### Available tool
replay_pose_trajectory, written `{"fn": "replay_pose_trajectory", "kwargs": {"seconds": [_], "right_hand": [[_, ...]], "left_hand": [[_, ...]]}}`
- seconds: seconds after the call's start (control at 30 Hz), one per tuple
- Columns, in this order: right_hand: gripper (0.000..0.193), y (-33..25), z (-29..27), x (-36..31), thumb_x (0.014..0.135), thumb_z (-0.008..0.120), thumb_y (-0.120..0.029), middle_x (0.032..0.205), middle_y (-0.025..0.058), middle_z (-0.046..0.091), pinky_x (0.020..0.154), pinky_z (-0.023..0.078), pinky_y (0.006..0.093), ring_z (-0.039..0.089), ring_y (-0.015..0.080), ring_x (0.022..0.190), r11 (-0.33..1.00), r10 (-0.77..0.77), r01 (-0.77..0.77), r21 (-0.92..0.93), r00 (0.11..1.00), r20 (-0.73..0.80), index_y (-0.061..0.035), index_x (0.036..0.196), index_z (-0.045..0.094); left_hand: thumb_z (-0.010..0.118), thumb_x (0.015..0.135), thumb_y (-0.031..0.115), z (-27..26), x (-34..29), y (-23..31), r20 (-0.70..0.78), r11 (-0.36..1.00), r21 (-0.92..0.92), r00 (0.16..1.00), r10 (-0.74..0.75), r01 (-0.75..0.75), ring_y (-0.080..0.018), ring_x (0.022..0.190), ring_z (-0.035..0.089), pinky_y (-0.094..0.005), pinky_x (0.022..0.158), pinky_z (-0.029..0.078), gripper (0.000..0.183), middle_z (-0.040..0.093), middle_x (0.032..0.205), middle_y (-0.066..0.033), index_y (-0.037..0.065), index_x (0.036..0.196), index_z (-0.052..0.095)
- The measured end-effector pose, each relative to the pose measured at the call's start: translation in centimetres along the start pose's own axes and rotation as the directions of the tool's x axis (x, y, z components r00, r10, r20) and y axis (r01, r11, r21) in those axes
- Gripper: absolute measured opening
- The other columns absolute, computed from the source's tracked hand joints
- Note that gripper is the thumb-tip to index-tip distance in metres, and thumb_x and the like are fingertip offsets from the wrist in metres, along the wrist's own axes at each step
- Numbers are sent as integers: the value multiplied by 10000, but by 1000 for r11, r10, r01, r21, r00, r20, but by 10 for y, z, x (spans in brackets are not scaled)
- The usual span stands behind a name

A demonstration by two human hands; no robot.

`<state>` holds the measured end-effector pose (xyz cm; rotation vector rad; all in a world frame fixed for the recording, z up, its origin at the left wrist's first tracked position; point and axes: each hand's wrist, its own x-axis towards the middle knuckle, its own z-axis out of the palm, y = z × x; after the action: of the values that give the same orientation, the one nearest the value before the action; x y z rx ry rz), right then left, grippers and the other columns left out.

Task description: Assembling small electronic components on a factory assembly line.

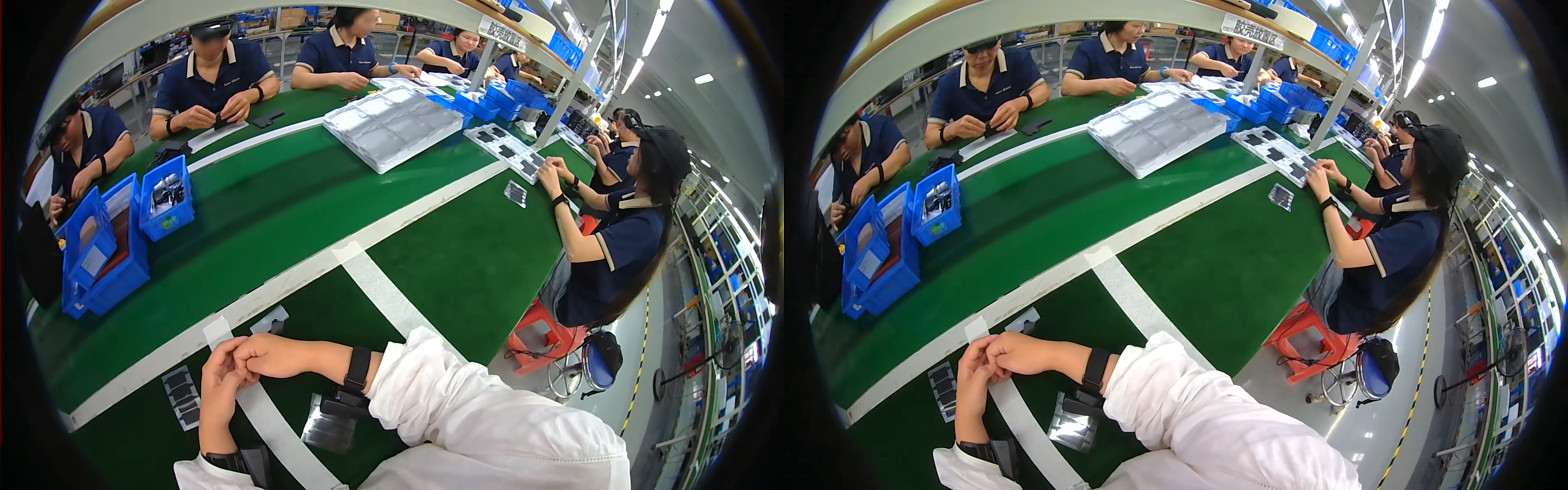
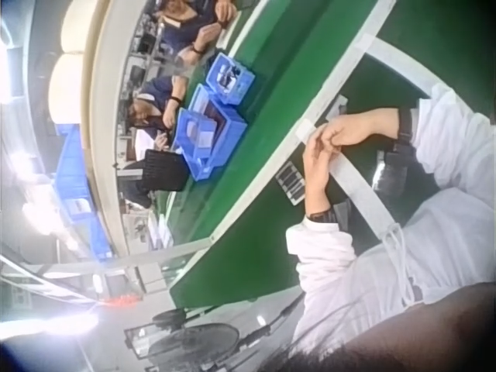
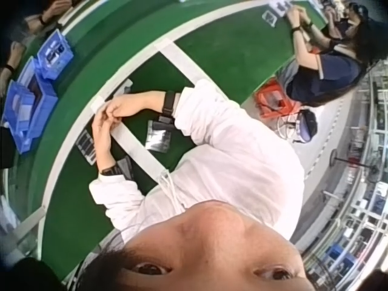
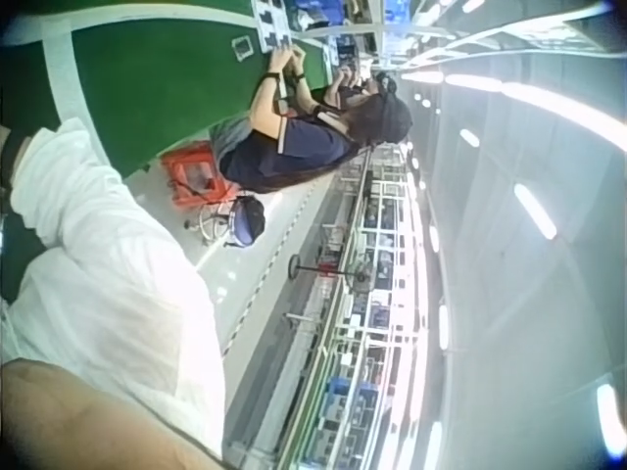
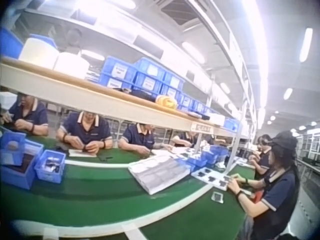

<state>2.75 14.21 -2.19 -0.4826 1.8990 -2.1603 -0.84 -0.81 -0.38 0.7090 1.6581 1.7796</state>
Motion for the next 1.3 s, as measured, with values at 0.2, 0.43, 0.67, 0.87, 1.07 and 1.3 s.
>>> {"fn": "replay_pose_trajectory", "kwargs": {"seconds": [0.2, 0.43, 0.67, 0.87, 1.07, 1.3], "right_hand": [[110, 2, 1, 1, 710, 411, 8, 658, 65, 543, 593, 443, 256, 531, 135, 630, 1000, 10, -9, 19, 1000, -12, 3, 659, 509], [96, -4, -1, -2, 710, 456, -35, 646, 84, 547, 561, 457, 257, 548, 145, 602, 988, -42, 42, -147, 999, 4, 6, 630, 489], [44, -9, -2, -5, 699, 497, -34, 666, 42, 529, 547, 388, 226, 481, 80, 621, 987, 6, -1, -158, 1000, 31, -3, 673, 480], [74, -6, -1, -3, 718, 475, -56, 665, 49, 519, 568, 405, 234, 486, 99, 622, 997, 25, -24, -74, 1000, 11, -8, 663, 467], [146, 1, -4, -1, 753, 404, -83, 665, 65, 519, 592, 427, 255, 504, 130, 630, 1000, 7, -7, 10, 1000, 22, -2, 654, 474], [158, 1, -1, 0, 752, 399, -72, 679, 82, 541, 606, 444, 260, 528, 142, 652, 999, -37, 38, -6, 998, 44, 14, 659, 493]], "left_hand": [[399, 635, -43, -3, 1, -2, 4, 1000, 9, 1000, 1, -1, -130, 774, 512, -221, 612, 412, 433, 527, 905, -76, -18, 1062, 463], [372, 603, -97, 5, 1, 1, -33, 999, -30, 999, -18, 17, -135, 797, 516, -222, 622, 424, 464, 527, 921, -85, -28, 1053, 462], [367, 634, -87, 4, 1, 2, -37, 1000, 9, 999, 8, -8, -133, 830, 521, -213, 634, 425, 433, 530, 954, -80, -22, 1049, 470], [369, 645, -85, 3, 2, 0, -56, 999, -25, 998, -35, 33, -113, 766, 510, -214, 600, 418, 428, 530, 910, -62, -13, 1054, 473], [373, 648, -88, 5, 1, 1, -28, 1000, -30, 1000, 8, -9, -120, 765, 511, -217, 608, 422, 418, 528, 897, -70, -18, 1049, 472], [415, 667, 103, 0, -2, 2, 29, 991, -110, 997, 77, -74, -140, 809, 510, -218, 678, 391, 408, 533, 934, -88, -13, 1053, 475]]}}
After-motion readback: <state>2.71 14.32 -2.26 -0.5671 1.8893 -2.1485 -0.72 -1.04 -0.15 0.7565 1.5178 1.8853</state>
